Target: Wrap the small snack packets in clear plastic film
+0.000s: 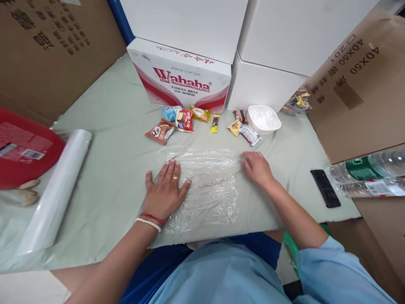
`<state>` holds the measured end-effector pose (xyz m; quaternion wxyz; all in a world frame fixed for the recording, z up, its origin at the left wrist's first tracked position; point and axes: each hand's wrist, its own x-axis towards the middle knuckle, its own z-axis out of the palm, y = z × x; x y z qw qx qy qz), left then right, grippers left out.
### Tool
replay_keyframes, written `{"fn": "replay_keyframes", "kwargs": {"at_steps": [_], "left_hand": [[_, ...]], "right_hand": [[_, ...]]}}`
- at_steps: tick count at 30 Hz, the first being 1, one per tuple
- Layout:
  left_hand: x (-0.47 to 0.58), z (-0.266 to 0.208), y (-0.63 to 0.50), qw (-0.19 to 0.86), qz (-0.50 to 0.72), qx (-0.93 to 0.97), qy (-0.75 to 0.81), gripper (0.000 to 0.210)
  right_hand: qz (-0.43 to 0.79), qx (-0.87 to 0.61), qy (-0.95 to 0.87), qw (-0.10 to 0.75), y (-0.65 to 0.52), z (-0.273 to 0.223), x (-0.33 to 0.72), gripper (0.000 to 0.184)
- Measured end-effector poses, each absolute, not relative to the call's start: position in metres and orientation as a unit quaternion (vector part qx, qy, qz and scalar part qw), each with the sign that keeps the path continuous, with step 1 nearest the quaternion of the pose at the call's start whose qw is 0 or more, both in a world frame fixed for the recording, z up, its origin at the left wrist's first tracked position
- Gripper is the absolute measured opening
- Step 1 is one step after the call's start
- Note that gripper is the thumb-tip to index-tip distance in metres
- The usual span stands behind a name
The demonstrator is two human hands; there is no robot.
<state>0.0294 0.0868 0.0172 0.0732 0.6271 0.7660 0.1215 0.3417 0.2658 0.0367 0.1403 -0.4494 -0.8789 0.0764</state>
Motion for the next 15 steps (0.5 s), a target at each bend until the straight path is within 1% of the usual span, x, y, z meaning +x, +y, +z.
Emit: {"fn": "replay_keyframes", "kwargs": {"at_steps": [1,3,5,8,10,11,13,15], "left_hand": [[0.029,0.017,0.087,0.072,0.122,0.629,0.765,0.073],[0.029,0.016,0.087,0.071,0.123,0.632,0.762,0.073],[0.029,0.015,0.087,0.07,0.121,0.633,0.762,0.073],[0.028,0.015,0.088,0.071,0.119,0.63,0.764,0.073],[0.027,0.015,0.088,0.071,0.119,0.63,0.764,0.074],[0.026,0.015,0.088,0.072,0.119,0.631,0.763,0.074],[0.026,0.016,0.087,0.076,0.119,0.633,0.762,0.073],[0.028,0.015,0.088,0.078,0.121,0.629,0.764,0.071]], "right_hand": [[0.056,-0.453,-0.88,0.132,0.287,0.043,0.33,0.044],[0.018,-0.444,-0.891,0.093,0.332,0.055,0.305,0.052],[-0.007,-0.427,-0.904,0.029,0.375,0.064,0.282,0.058],[-0.001,-0.395,-0.914,-0.093,0.422,0.073,0.258,0.062],[0.012,-0.386,-0.912,-0.139,0.439,0.074,0.251,0.061],[0.017,-0.386,-0.911,-0.143,0.443,0.075,0.25,0.058],[0.028,-0.392,-0.911,-0.123,0.444,0.075,0.251,0.051],[0.054,-0.408,-0.909,-0.062,0.438,0.076,0.256,0.047]]}}
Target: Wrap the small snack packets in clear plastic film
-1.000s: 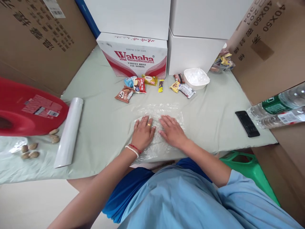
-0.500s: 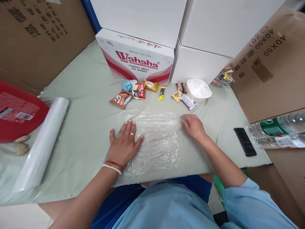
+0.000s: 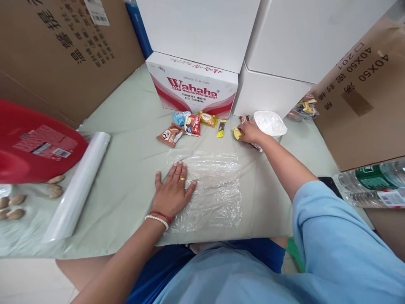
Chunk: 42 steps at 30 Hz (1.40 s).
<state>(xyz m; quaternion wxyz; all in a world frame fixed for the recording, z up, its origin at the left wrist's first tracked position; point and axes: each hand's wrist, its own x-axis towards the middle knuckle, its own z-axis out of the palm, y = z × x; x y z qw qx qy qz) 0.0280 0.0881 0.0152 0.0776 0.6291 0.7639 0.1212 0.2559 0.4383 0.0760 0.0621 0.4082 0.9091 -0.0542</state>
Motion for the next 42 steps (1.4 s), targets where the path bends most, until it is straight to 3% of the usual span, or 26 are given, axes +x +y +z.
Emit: {"fn": "replay_keyframes", "kwargs": {"at_steps": [3,5,7,10,14,21,28,32,35,42], "left_hand": [[0.04,0.013,0.094,0.07,0.134,0.609,0.779,0.069],[0.054,0.013,0.101,0.069,0.145,0.597,0.786,0.068],[0.07,0.013,0.11,0.079,0.147,0.596,0.786,0.067],[0.087,0.017,0.121,0.092,0.129,0.596,0.787,0.067],[0.081,0.022,0.118,0.088,0.114,0.607,0.782,0.067],[0.046,0.016,0.091,0.043,0.089,0.662,0.743,0.063],[0.045,0.011,0.088,0.029,0.072,0.67,0.738,0.066],[0.044,0.011,0.089,0.029,0.068,0.667,0.742,0.065],[0.045,0.013,0.089,0.032,0.072,0.667,0.741,0.065],[0.048,0.016,0.09,0.044,0.091,0.662,0.743,0.065]], "right_hand": [[-0.169,0.452,0.865,-0.137,0.414,0.082,0.268,0.048],[-0.313,0.45,0.784,-0.291,0.386,0.088,0.278,0.049],[-0.481,0.415,0.677,-0.372,0.348,0.093,0.286,0.048],[-0.661,0.384,0.561,-0.317,0.285,0.088,0.295,0.052],[-0.714,0.428,0.503,-0.231,0.231,0.064,0.303,0.051],[-0.721,0.477,0.429,-0.261,0.236,0.045,0.319,0.053],[-0.807,0.389,0.342,-0.284,0.238,0.06,0.32,0.041],[-0.799,0.361,0.385,-0.286,0.235,0.068,0.316,0.043],[-0.726,0.372,0.525,-0.242,0.231,0.071,0.308,0.049],[-0.265,0.352,0.888,-0.134,0.211,0.062,0.261,0.03]]}}
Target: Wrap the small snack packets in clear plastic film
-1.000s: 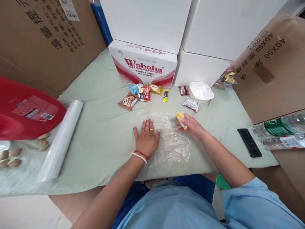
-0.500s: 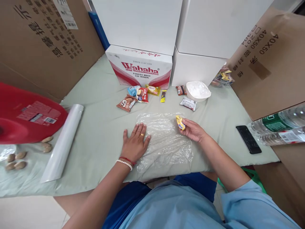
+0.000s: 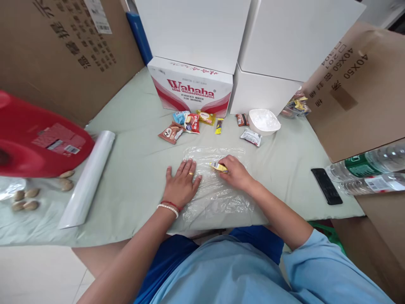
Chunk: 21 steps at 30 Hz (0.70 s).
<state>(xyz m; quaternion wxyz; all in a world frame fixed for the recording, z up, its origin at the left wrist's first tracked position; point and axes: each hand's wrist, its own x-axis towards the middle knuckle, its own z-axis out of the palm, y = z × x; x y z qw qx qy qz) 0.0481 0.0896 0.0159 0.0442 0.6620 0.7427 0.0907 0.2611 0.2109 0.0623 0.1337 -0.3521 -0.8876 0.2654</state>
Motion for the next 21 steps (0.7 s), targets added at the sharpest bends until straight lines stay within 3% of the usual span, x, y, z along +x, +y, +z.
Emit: {"fn": "replay_keyframes", "kwargs": {"at_steps": [3,7,10,13,15,21], "left_hand": [[0.049,0.016,0.089,0.049,0.099,0.66,0.743,0.064],[0.05,0.016,0.087,0.055,0.113,0.658,0.743,0.064],[0.049,0.016,0.086,0.058,0.118,0.661,0.739,0.064],[0.049,0.015,0.086,0.059,0.119,0.659,0.74,0.063],[0.049,0.015,0.086,0.059,0.12,0.658,0.741,0.063],[0.049,0.016,0.087,0.076,0.123,0.654,0.743,0.065]], "right_hand": [[0.167,-0.294,-0.935,0.104,0.201,0.058,0.258,0.039],[0.201,-0.223,-0.949,0.097,0.198,0.058,0.274,0.039],[0.2,-0.269,-0.936,0.104,0.202,0.06,0.277,0.043],[0.182,-0.326,-0.926,0.052,0.204,0.058,0.266,0.06],[0.174,-0.334,-0.926,0.027,0.203,0.057,0.259,0.062],[0.19,-0.301,-0.931,0.082,0.201,0.055,0.268,0.058]]}}
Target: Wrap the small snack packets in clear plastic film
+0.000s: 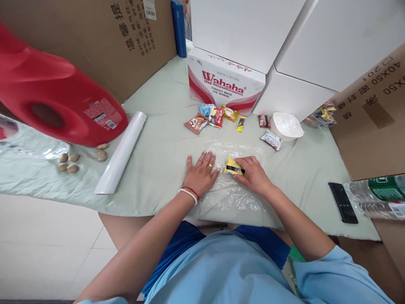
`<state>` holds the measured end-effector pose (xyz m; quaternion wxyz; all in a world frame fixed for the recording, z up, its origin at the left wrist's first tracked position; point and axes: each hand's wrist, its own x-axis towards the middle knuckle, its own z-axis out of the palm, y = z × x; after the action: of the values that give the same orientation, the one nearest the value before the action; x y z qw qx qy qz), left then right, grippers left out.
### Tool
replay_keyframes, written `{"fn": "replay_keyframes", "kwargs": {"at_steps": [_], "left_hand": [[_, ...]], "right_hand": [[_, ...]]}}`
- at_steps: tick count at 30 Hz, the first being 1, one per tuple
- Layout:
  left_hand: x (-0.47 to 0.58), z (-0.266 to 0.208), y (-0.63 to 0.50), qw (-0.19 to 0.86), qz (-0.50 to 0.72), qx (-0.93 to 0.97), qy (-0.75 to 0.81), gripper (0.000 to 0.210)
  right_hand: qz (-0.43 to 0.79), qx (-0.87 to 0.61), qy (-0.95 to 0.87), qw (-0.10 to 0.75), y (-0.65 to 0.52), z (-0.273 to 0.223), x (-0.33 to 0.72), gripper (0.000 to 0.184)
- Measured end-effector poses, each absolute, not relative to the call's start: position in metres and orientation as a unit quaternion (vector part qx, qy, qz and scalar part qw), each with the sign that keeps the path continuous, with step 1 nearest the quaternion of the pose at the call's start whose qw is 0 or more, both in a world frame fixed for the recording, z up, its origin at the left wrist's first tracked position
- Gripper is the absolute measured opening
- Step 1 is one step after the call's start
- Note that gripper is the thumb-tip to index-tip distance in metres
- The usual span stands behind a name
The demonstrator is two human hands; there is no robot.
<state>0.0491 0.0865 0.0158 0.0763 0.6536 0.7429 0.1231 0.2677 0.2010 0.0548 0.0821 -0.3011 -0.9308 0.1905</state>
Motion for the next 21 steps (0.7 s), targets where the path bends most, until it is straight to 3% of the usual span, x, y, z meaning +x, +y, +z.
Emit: {"fn": "replay_keyframes", "kwargs": {"at_steps": [3,5,9,14,18,21], "left_hand": [[0.049,0.016,0.086,0.081,0.126,0.652,0.743,0.065],[0.048,0.016,0.086,0.084,0.125,0.651,0.744,0.065],[0.047,0.016,0.087,0.092,0.111,0.654,0.743,0.066],[0.048,0.018,0.088,0.087,0.09,0.649,0.751,0.065],[0.049,0.019,0.088,0.086,0.097,0.647,0.751,0.064],[0.049,0.018,0.087,0.09,0.106,0.648,0.749,0.064]], "right_hand": [[0.229,-0.246,-0.94,0.057,0.206,0.056,0.271,0.058],[0.244,-0.222,-0.943,0.052,0.217,0.062,0.26,0.048],[0.196,-0.229,-0.95,0.087,0.255,0.075,0.192,0.035],[0.13,-0.263,-0.954,0.063,0.294,0.071,0.075,0.066],[0.135,-0.303,-0.943,0.029,0.287,0.053,0.031,0.069],[0.13,-0.285,-0.948,0.053,0.287,0.047,0.04,0.066]]}}
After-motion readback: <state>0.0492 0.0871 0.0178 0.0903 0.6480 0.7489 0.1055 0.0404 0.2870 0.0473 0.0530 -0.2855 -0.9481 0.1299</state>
